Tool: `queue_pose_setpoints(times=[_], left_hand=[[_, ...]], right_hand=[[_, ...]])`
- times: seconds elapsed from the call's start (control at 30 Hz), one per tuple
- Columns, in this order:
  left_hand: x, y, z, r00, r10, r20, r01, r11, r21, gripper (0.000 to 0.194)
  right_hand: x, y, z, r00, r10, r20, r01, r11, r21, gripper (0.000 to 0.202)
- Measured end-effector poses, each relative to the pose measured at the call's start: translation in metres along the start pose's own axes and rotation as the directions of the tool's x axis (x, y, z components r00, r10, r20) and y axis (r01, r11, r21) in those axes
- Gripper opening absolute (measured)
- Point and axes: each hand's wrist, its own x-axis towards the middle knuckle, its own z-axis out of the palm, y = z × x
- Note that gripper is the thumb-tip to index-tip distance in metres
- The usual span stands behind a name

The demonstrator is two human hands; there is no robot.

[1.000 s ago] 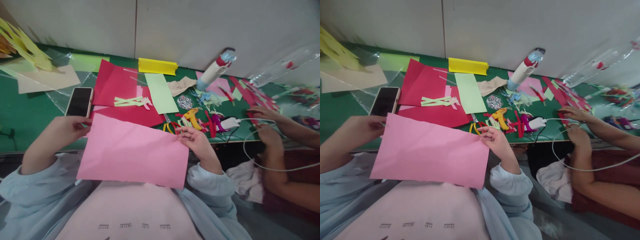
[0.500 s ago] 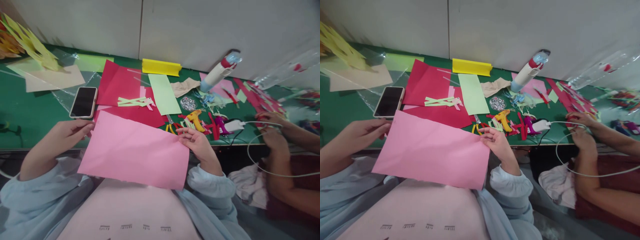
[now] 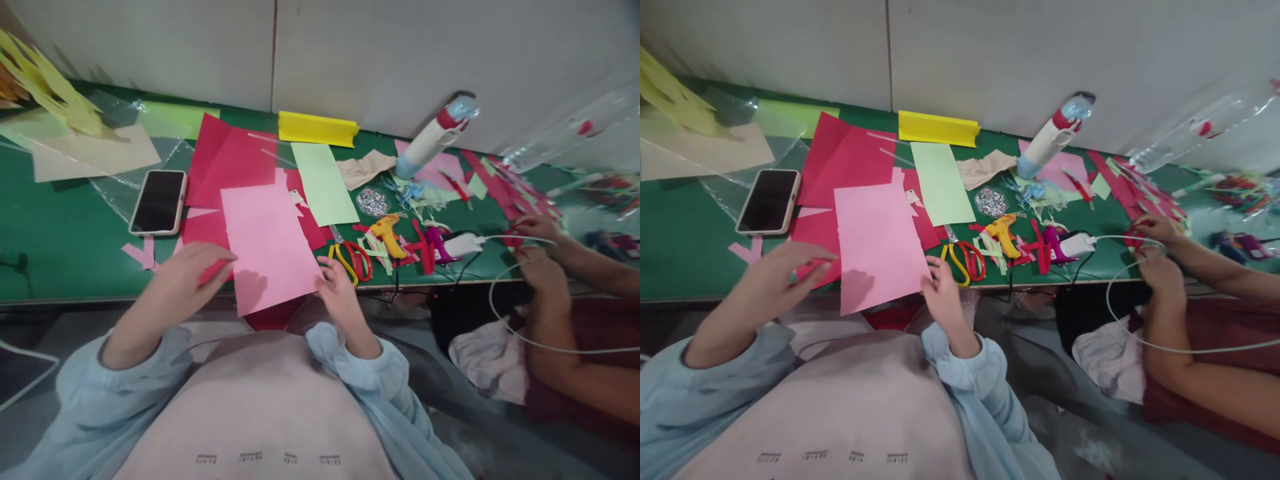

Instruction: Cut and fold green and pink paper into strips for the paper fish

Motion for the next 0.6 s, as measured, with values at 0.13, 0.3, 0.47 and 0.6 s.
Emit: queue_pose_setpoints(times=[0.13,0.3,0.47,0.6], left_hand=[[0.011,0.011,0.028,0.979,0.142,0.147,-0.135,0.989,-0.055,0.037],[0.016,0.022,0.044,0.967,0.155,0.200,-0.165,0.986,0.030,0.033],[0.008,0.023,0.040,0.961,-0.230,0.150,0.184,0.944,0.274,0.039],[-0.009,0.009,0.037,0.893,-0.415,0.174,0.324,0.862,0.389,0.054]], right_hand=[[-0.010,-0.006,-0.006,0.990,-0.004,0.144,0.047,0.955,-0.293,0.036],[0.002,-0.013,-0.049,0.924,-0.329,-0.195,0.050,0.610,-0.791,0.025],[0.016,-0.009,-0.058,0.927,-0.348,-0.138,-0.003,0.361,-0.933,0.034],[0.022,-0.009,-0.054,0.942,-0.302,-0.150,-0.039,0.345,-0.938,0.034]])
